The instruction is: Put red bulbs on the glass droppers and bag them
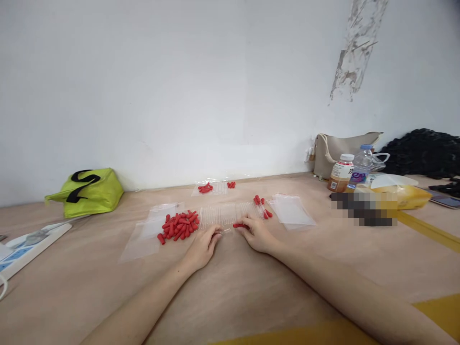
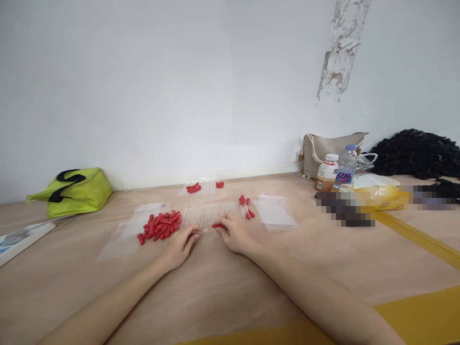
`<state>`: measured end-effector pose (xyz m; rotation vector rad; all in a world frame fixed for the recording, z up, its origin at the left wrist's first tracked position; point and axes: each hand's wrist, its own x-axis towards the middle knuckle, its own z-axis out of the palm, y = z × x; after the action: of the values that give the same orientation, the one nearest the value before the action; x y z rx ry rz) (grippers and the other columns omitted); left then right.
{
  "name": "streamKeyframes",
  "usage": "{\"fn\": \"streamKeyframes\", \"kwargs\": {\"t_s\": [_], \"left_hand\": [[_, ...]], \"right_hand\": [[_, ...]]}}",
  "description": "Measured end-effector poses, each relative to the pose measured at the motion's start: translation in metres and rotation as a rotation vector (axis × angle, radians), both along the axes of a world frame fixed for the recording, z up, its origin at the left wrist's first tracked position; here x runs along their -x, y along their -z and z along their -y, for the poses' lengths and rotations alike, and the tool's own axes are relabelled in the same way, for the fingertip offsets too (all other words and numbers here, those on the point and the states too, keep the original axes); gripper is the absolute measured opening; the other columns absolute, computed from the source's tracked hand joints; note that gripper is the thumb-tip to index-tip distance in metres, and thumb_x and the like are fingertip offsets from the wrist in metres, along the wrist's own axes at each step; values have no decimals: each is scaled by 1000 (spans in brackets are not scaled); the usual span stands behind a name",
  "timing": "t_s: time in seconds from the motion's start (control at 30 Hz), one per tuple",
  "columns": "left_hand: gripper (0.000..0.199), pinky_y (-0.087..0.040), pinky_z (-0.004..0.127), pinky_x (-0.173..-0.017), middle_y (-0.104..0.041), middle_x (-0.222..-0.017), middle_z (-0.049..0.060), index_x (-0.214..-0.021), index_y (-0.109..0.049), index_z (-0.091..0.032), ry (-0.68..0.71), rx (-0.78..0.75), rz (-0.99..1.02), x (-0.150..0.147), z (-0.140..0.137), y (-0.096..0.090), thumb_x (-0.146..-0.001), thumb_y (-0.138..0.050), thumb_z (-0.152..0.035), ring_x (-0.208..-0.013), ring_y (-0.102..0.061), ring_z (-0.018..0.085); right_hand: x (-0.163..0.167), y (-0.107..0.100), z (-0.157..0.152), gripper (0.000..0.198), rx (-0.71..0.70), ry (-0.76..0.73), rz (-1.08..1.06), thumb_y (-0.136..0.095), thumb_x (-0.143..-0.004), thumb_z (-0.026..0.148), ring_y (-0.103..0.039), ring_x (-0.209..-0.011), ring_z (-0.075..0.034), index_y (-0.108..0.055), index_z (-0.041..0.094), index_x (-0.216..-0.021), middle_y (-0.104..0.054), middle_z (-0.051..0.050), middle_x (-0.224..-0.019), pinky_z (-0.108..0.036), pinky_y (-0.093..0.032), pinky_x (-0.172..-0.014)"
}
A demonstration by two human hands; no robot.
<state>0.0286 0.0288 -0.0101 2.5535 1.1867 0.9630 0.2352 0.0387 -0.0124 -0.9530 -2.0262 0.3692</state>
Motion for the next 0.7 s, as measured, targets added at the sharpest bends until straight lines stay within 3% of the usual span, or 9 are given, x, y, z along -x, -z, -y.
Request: {"fn": "streamKeyframes", "kwargs": {"t_s": [0.7], "left_hand": [[17, -44, 27, -70, -64, -84, 3, -87, -60, -20, 43, -46, 13, 0, 4, -1, -86, -44, -23, -77, -59, 16]], "right_hand": [[-2, 2, 7, 16, -11, -123, 5, -50, -79, 18, -56, -81, -13, -61, 20, -91, -60, -4, -87, -27, -45, -73]]}}
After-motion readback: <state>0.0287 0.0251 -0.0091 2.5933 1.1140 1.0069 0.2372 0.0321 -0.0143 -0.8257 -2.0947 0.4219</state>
